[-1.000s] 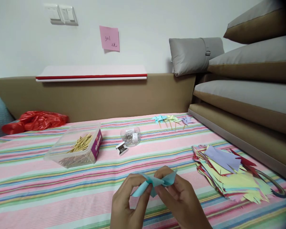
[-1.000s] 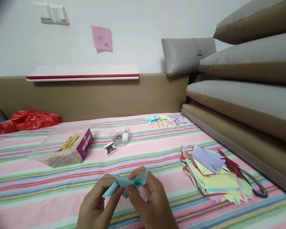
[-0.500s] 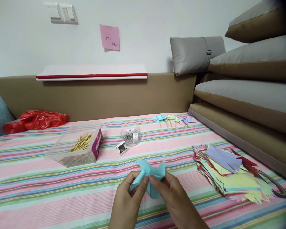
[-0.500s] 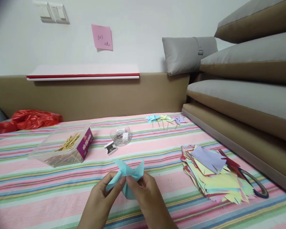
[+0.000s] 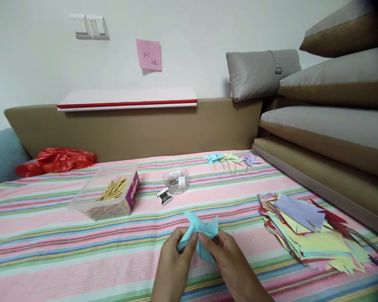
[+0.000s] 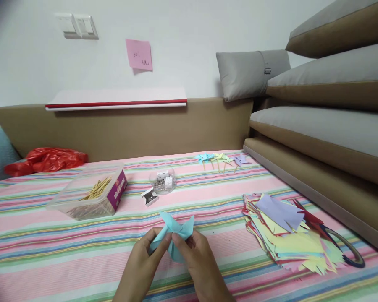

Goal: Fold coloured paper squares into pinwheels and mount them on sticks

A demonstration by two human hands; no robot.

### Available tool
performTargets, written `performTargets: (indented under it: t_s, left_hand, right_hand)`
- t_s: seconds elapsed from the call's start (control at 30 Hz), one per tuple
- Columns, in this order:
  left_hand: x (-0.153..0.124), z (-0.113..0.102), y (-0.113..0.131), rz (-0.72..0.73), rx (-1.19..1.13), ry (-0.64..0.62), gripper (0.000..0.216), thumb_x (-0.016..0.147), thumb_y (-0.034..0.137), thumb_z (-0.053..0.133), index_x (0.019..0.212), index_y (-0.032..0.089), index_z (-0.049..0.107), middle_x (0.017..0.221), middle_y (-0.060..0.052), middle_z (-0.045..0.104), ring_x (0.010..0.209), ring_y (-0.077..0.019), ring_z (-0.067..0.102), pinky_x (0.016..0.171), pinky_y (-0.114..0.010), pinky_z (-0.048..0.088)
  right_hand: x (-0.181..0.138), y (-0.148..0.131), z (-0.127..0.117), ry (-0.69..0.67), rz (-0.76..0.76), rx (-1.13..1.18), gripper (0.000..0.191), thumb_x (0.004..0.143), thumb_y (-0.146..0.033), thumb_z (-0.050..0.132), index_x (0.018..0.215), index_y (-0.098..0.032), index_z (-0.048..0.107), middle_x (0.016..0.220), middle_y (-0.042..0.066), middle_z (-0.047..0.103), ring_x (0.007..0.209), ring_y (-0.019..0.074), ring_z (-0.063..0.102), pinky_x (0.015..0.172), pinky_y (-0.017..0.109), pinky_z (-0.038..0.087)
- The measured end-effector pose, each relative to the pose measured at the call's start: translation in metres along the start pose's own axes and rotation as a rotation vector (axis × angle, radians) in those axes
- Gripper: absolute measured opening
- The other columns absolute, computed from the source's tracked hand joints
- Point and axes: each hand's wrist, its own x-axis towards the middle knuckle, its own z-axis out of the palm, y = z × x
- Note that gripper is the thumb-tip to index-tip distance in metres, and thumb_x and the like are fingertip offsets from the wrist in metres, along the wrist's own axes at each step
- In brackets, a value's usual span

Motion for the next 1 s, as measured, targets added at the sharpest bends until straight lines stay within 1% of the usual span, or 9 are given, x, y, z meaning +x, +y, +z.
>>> performTargets:
  t_s: [0.17,0.33,0.5,0.63,0.77,0.87,0.93,0.97,1.0]
  left_hand:
    - [0.000,0.002,-0.003,0.027,-0.017,0.011,0.030,0.087,0.049,0.064,0.080,0.019,0.067,0.075,-0.001,0.061,0.073,-0.0193,0.052,0.066,-0.026,0.043]
    - [0.001,0.002,-0.009,0.021,-0.007,0.037,0.029,0.085,0.047,0.067,0.078,0.019,0.065,0.073,-0.001,0.059,0.071,-0.0188,0.051,0.065,-0.027,0.042]
    - [0.003,0.000,-0.018,0.009,-0.009,0.041,0.033,0.082,0.050,0.068,0.076,0.018,0.062,0.068,0.002,0.051,0.065,-0.0162,0.047,0.062,-0.027,0.040]
    - [0.005,-0.001,-0.025,0.009,0.003,0.066,0.035,0.080,0.052,0.069,0.074,0.018,0.061,0.065,0.003,0.046,0.061,-0.0144,0.043,0.058,-0.026,0.037]
    - [0.005,0.001,-0.030,0.047,0.029,0.091,0.041,0.080,0.058,0.066,0.071,0.019,0.062,0.061,0.003,0.048,0.059,-0.0153,0.046,0.056,-0.027,0.039]
    - [0.004,-0.005,-0.020,0.117,0.092,0.132,0.040,0.075,0.061,0.069,0.072,0.022,0.069,0.063,-0.001,0.060,0.062,-0.0213,0.057,0.058,-0.031,0.045]
    - [0.003,-0.019,-0.005,0.180,0.158,0.202,0.035,0.069,0.060,0.075,0.077,0.026,0.072,0.078,-0.005,0.072,0.077,-0.0287,0.065,0.068,-0.036,0.051]
    - [0.003,-0.031,0.005,0.212,0.193,0.258,0.031,0.076,0.059,0.069,0.081,0.028,0.072,0.087,-0.005,0.075,0.086,-0.0306,0.067,0.075,-0.038,0.051]
    - [0.004,-0.045,0.015,0.237,0.230,0.314,0.031,0.082,0.058,0.062,0.082,0.029,0.071,0.087,-0.004,0.075,0.088,-0.0305,0.067,0.077,-0.038,0.051]
  right_hand:
    - [0.001,0.001,-0.001,-0.027,0.004,-0.004,0.043,0.076,-0.053,0.077,0.097,-0.015,0.075,0.087,0.005,0.074,0.084,0.0216,0.061,0.078,0.030,0.046]
    - [0.001,0.006,-0.002,0.028,0.027,-0.023,0.045,0.067,-0.055,0.082,0.089,-0.016,0.076,0.080,0.004,0.072,0.078,0.0211,0.059,0.072,0.029,0.046]
    - [0.006,0.016,-0.009,0.036,0.066,-0.051,0.044,0.063,-0.058,0.082,0.079,-0.017,0.075,0.075,0.005,0.069,0.075,0.0230,0.058,0.072,0.033,0.048]
    - [0.005,0.008,-0.009,-0.023,0.062,-0.131,0.042,0.061,-0.057,0.083,0.072,-0.018,0.074,0.073,0.005,0.069,0.073,0.0237,0.058,0.072,0.034,0.048]
    - [0.004,0.000,-0.002,0.023,0.046,-0.135,0.039,0.058,-0.053,0.085,0.070,-0.017,0.074,0.067,0.003,0.066,0.070,0.0228,0.059,0.070,0.031,0.048]
    - [0.010,0.006,0.001,0.053,0.035,-0.065,0.045,0.058,-0.057,0.085,0.073,-0.016,0.074,0.069,0.003,0.067,0.071,0.0224,0.058,0.070,0.031,0.047]
    - [0.014,0.011,0.001,0.050,0.027,-0.044,0.046,0.059,-0.057,0.084,0.076,-0.015,0.075,0.071,0.003,0.066,0.073,0.0221,0.057,0.070,0.031,0.047]
    - [0.016,0.013,0.001,0.050,0.030,-0.048,0.045,0.059,-0.057,0.084,0.075,-0.016,0.074,0.069,0.002,0.065,0.071,0.0212,0.056,0.068,0.030,0.045]
    - [0.017,0.013,0.001,0.059,0.035,-0.053,0.045,0.058,-0.057,0.085,0.073,-0.016,0.074,0.066,0.001,0.062,0.068,0.0200,0.054,0.066,0.029,0.044]
